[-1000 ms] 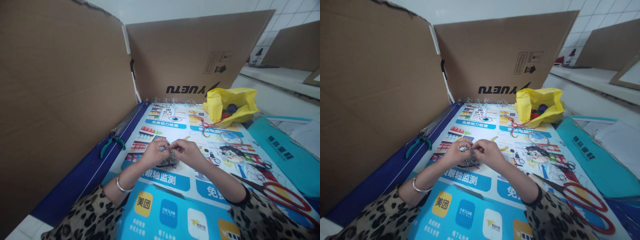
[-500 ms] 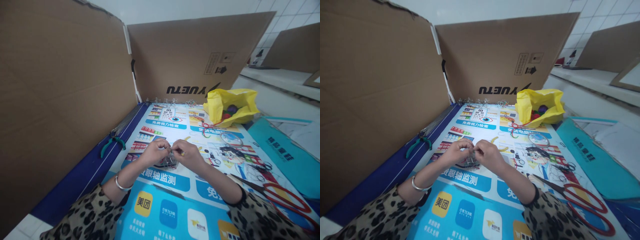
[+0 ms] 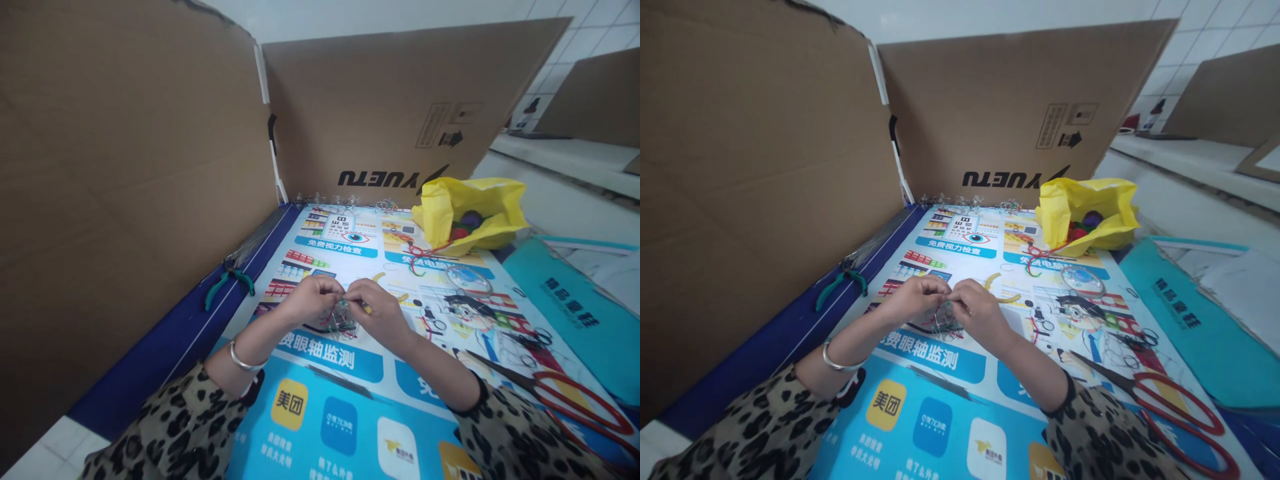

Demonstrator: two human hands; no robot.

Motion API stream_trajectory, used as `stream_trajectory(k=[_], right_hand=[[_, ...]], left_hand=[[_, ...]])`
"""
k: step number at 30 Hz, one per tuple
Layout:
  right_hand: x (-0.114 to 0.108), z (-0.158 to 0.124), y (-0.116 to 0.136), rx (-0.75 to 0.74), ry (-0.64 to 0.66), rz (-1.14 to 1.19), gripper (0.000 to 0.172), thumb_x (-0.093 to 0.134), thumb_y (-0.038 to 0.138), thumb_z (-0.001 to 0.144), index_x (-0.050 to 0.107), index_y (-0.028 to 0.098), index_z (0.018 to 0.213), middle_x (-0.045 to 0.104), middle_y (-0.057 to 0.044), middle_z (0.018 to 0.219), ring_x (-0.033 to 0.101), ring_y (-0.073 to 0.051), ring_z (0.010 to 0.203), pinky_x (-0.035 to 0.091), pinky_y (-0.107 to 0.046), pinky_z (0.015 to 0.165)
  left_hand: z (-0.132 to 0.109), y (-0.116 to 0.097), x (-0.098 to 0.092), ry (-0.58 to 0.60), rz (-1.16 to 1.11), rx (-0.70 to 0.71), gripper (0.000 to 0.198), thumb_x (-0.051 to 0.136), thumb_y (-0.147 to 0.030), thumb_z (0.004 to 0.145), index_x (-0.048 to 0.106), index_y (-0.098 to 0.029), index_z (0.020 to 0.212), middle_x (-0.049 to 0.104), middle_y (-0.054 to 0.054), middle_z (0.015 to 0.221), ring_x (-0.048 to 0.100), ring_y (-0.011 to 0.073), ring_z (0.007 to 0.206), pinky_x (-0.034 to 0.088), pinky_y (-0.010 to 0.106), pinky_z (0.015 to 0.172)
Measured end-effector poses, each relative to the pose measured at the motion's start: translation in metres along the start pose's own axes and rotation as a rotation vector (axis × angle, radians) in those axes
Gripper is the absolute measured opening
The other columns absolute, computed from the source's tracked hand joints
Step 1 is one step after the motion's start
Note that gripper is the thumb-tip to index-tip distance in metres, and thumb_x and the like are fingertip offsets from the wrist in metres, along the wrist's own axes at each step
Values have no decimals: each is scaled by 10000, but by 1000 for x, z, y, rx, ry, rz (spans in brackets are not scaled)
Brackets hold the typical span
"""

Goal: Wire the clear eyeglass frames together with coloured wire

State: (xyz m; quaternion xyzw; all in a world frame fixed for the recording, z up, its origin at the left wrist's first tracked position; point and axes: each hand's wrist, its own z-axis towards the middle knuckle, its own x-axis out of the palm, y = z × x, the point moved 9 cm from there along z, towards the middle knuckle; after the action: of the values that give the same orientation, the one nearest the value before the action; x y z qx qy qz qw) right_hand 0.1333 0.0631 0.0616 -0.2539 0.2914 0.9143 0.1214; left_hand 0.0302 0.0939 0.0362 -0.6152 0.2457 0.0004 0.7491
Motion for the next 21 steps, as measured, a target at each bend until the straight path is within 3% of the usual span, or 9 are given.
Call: stream_trajectory(k=[5, 14, 21], right_hand=[[-2, 3, 3, 9, -12, 25, 184, 487, 56, 767, 578, 215, 752, 593, -44, 785, 582, -156, 782, 482, -298, 688], [0, 3, -11, 162, 5, 154, 136, 551, 74, 735, 603, 195, 698, 597, -36, 771, 575, -137, 691, 467, -256, 585], [1, -1, -20, 303, 27, 286, 106, 592, 97, 717, 622, 191, 678, 591, -26, 764, 565, -132, 682, 445, -249, 576]], left_hand=[[1, 8, 3, 77, -56, -23, 98, 532, -161, 706, 628, -140, 714, 600, 15, 777, 537, 103, 664, 415, 222, 614], [-1, -10, -1, 23, 203, 164, 119, 476, -103, 703, 563, -157, 641, 599, 8, 768, 536, 130, 766, 416, 268, 750], [-1, -5, -5, -30, 220, 122, 101, 462, -100, 691, 540, -161, 673, 568, 4, 739, 517, 133, 741, 405, 263, 713]])
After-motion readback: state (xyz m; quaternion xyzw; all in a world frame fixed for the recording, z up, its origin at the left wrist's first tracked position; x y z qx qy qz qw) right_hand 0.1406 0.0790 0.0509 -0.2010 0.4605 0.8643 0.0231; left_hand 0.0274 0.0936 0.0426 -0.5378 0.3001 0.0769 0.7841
